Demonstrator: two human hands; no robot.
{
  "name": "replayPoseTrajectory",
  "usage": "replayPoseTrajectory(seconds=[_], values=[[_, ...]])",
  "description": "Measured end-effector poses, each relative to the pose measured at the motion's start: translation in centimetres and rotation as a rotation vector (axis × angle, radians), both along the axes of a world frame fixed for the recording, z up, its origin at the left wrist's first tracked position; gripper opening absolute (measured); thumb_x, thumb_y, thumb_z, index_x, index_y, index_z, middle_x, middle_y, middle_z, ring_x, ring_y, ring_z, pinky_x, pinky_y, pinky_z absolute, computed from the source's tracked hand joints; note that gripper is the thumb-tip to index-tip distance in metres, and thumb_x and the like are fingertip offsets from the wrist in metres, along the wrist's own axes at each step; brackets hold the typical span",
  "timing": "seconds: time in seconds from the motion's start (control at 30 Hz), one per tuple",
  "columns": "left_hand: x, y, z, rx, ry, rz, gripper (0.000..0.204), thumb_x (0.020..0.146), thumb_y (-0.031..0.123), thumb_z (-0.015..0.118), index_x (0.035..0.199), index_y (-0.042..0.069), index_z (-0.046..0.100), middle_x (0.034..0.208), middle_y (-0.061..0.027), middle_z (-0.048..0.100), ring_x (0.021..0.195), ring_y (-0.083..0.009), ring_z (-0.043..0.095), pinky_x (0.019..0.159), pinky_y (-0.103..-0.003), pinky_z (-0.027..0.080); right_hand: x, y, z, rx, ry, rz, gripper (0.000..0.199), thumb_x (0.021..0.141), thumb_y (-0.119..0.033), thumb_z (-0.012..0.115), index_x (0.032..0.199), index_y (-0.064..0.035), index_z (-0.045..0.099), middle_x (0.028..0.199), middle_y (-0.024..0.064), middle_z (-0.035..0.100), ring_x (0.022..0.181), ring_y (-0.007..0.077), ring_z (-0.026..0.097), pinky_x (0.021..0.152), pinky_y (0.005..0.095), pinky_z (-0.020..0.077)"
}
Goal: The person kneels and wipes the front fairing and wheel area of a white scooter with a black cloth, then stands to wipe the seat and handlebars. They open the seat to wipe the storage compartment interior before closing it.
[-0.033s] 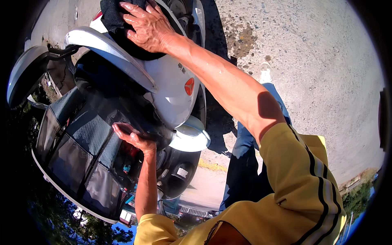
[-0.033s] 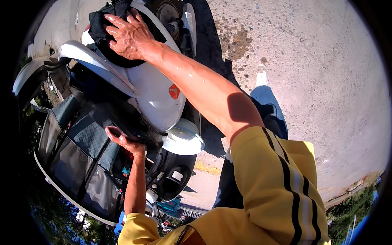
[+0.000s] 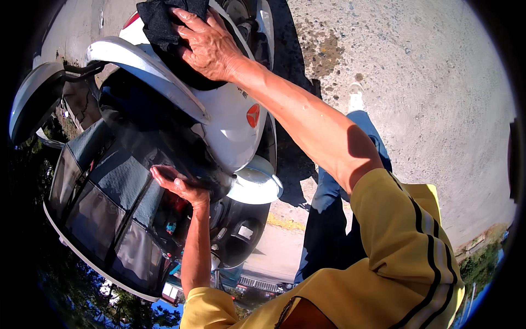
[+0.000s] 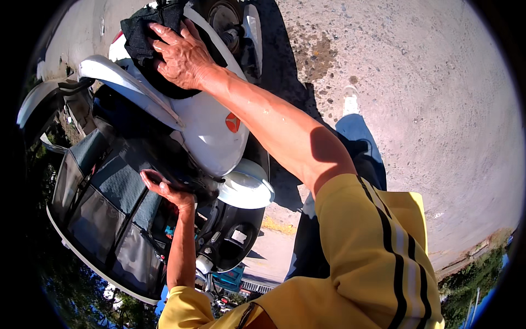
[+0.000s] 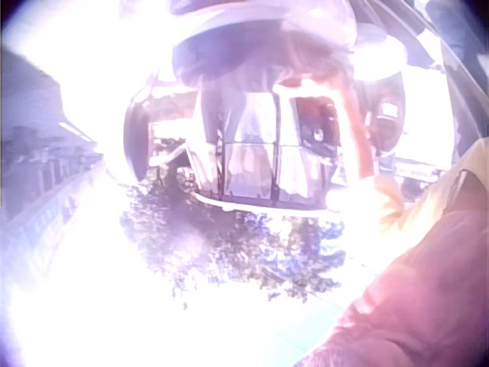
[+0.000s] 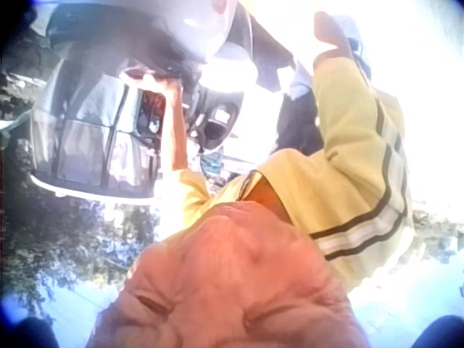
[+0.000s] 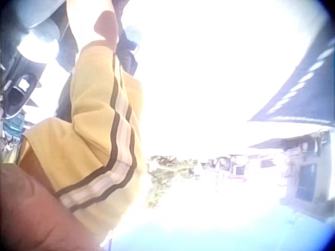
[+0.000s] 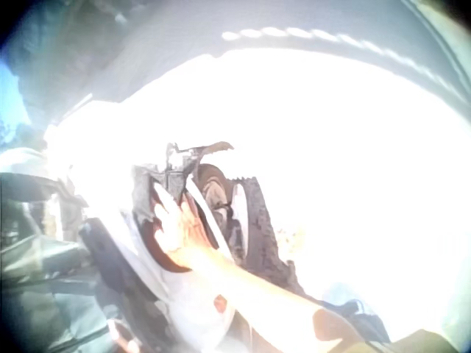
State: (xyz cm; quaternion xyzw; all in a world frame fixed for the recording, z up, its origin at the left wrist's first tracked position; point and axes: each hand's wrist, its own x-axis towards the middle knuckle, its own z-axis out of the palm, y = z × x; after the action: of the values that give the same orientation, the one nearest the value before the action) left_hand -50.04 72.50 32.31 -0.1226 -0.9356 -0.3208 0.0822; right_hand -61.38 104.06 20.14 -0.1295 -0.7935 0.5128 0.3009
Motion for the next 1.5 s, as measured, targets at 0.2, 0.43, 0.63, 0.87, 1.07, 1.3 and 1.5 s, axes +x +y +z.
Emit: replayPoseTrajectory(seconds=[0.2, 0.43, 0.63, 0.87, 1.07, 1.3, 1.5], values=[[-0.2, -2.1, 0.5, -0.152, -0.011, -0.039, 0.081, 0.108, 0.058, 0.038, 0.163, -0.002, 0.028, 0.169, -0.0194, 0.026, 0.158, -0.0323, 0.025, 0.130, -0.048, 0.018, 17.0, -13.5, 2.6, -0.384, -0.367, -0.014, 0.077, 0.086, -0.030, 0.069, 0.150, 0.0047, 0.045, 0.163, 0.0361, 0.022, 0.146, 0.0633, 0.026, 0.123, 0.0732, 0.0178], [0.1, -2.9, 0.8, 0.125, -0.149, 0.018, 0.079, 0.106, 0.053, 0.043, 0.164, 0.003, 0.025, 0.169, -0.0159, 0.027, 0.156, -0.0310, 0.030, 0.129, -0.048, 0.022, 10.8, -8.0, -2.8, -0.242, -0.092, -0.070, 0.062, 0.084, -0.045, 0.074, 0.136, -0.0142, 0.061, 0.155, 0.0236, 0.042, 0.141, 0.0544, 0.038, 0.121, 0.0686, 0.0256], [-2.2, -0.5, -0.2, 0.131, -0.151, -0.075, 0.069, 0.105, 0.052, 0.042, 0.158, 0.008, 0.041, 0.161, -0.0102, 0.038, 0.148, -0.0261, 0.040, 0.126, -0.044, 0.030, 8.5, -11.2, -21.9, 0.394, -0.513, -0.221, 0.044, 0.105, -0.034, 0.052, 0.135, -0.0027, 0.058, 0.145, 0.0161, 0.058, 0.138, 0.0263, 0.051, 0.120, 0.0378, 0.0394], [-1.1, -5.1, 1.0, -0.037, -0.061, -0.072, 0.068, 0.108, 0.050, 0.037, 0.158, 0.005, 0.041, 0.161, -0.0102, 0.040, 0.152, -0.0264, 0.035, 0.127, -0.044, 0.026, 21.5, -20.2, -12.6, -0.786, -0.249, -0.313, 0.056, 0.099, -0.013, 0.044, 0.153, 0.0026, 0.047, 0.159, 0.0313, 0.041, 0.153, 0.0476, 0.028, 0.130, 0.0550, 0.0153], [-1.9, -5.6, 1.6, -0.247, -0.058, -0.128, 0.071, 0.106, 0.051, 0.030, 0.159, 0.004, 0.037, 0.159, -0.0141, 0.036, 0.151, -0.0297, 0.036, 0.125, -0.048, 0.032, 6.2, -4.9, -11.7, -0.509, -0.046, -0.136, 0.056, 0.094, -0.048, 0.063, 0.133, -0.0081, 0.067, 0.148, 0.0208, 0.055, 0.136, 0.0497, 0.048, 0.116, 0.0606, 0.0370], [-0.2, -3.3, 1.0, -0.100, -0.018, -0.030, 0.061, 0.106, 0.037, 0.033, 0.153, 0.001, 0.046, 0.157, -0.0138, 0.044, 0.145, -0.0279, 0.045, 0.123, -0.043, 0.036, 12.3, -10.2, -7.5, -0.399, -0.206, -0.119, 0.061, 0.096, -0.023, 0.060, 0.155, -0.0108, 0.047, 0.163, 0.0201, 0.036, 0.144, 0.0503, 0.039, 0.117, 0.0719, 0.0313], [-1.7, -2.4, -0.5, 0.145, -0.076, -0.040, 0.069, 0.107, 0.042, 0.044, 0.163, 0.002, 0.031, 0.165, -0.0149, 0.036, 0.154, -0.0285, 0.032, 0.128, -0.041, 0.021, 21.4, -20.8, 1.4, -0.303, -0.230, -0.198, 0.057, 0.083, -0.019, 0.072, 0.137, -0.0026, 0.064, 0.147, 0.0304, 0.046, 0.136, 0.0633, 0.040, 0.121, 0.0776, 0.0197]])
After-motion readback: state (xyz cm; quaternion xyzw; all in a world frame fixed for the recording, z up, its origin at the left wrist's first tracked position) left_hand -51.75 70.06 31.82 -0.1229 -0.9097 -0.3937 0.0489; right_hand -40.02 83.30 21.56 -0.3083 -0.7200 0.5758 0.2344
